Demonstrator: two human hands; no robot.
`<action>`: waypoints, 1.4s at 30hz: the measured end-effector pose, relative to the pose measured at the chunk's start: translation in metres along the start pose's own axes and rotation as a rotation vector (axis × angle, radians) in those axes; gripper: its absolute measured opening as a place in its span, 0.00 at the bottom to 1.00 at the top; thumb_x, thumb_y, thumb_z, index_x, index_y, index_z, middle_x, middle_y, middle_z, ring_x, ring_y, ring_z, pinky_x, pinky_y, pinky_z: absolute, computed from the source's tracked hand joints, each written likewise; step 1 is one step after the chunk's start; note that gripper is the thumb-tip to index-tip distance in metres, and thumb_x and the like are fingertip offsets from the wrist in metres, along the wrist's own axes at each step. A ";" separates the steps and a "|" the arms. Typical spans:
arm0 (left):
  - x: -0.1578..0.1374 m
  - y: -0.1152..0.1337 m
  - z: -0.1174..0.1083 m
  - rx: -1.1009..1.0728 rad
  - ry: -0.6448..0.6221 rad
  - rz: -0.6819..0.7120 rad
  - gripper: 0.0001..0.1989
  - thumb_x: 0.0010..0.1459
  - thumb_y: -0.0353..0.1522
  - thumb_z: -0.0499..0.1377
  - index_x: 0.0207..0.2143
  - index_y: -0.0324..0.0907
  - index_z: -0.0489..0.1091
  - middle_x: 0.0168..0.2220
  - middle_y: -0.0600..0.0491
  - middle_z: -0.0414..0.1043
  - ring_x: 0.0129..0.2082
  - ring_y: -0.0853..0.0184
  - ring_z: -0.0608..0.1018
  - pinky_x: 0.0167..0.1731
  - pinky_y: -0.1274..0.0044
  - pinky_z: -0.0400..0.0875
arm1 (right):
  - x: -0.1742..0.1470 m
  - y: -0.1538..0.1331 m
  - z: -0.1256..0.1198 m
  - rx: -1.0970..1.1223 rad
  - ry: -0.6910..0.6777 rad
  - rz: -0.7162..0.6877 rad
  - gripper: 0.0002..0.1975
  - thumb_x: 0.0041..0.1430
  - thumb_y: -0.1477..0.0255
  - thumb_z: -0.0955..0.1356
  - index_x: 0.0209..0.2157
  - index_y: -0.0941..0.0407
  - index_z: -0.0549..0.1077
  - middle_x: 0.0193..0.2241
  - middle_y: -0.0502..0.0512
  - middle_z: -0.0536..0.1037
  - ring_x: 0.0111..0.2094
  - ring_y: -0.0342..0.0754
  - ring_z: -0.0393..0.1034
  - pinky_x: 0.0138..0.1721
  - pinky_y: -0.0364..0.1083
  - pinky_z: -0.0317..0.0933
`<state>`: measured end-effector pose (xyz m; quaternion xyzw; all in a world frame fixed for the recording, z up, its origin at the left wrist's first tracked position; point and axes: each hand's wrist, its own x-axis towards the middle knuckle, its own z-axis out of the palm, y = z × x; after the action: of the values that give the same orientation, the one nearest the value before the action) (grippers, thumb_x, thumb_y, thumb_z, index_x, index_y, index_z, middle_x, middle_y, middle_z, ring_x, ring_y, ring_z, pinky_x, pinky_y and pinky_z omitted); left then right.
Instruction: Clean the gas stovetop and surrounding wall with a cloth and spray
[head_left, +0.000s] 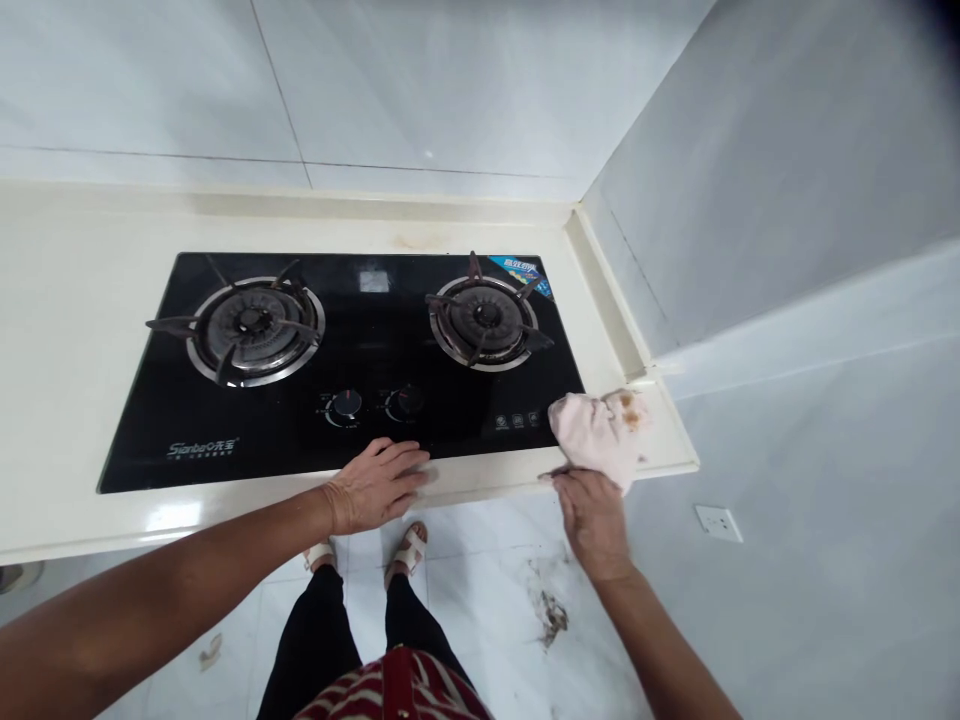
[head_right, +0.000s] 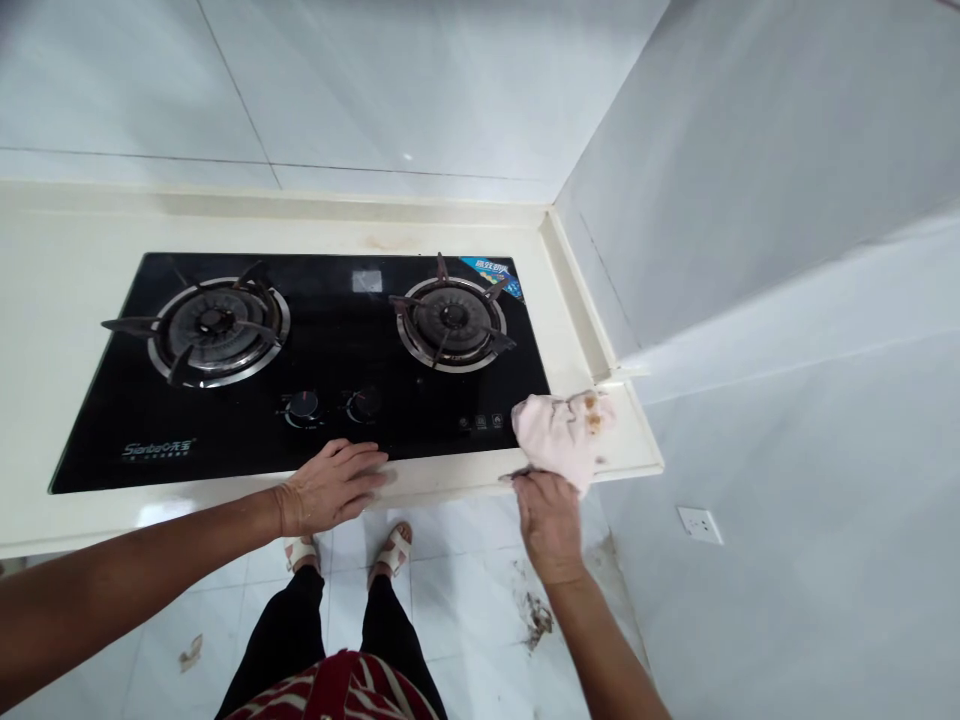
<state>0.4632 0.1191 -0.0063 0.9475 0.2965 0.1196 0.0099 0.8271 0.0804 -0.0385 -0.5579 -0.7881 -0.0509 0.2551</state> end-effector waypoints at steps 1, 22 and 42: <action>0.000 0.000 0.000 -0.002 -0.002 -0.001 0.16 0.66 0.37 0.53 0.54 0.45 0.70 0.59 0.47 0.68 0.61 0.57 0.64 0.58 0.62 0.54 | 0.000 0.003 -0.001 -0.033 0.013 0.029 0.12 0.69 0.73 0.61 0.38 0.56 0.76 0.38 0.57 0.75 0.43 0.52 0.63 0.48 0.53 0.54; 0.002 0.004 -0.005 0.017 -0.099 -0.042 0.18 0.67 0.39 0.51 0.55 0.47 0.70 0.61 0.48 0.66 0.63 0.56 0.63 0.58 0.62 0.52 | 0.001 -0.021 -0.002 -0.086 -0.029 -0.031 0.11 0.69 0.72 0.61 0.40 0.53 0.75 0.39 0.55 0.76 0.42 0.53 0.62 0.45 0.52 0.50; 0.003 0.005 -0.007 0.007 -0.098 -0.037 0.18 0.66 0.41 0.52 0.55 0.48 0.70 0.60 0.49 0.66 0.62 0.56 0.62 0.58 0.63 0.52 | 0.004 -0.067 0.017 0.003 -0.016 -0.009 0.12 0.69 0.73 0.60 0.39 0.54 0.75 0.37 0.56 0.74 0.41 0.53 0.61 0.46 0.53 0.50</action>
<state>0.4667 0.1164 0.0019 0.9465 0.3136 0.0719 0.0234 0.7594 0.0651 -0.0377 -0.5546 -0.7925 -0.0465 0.2493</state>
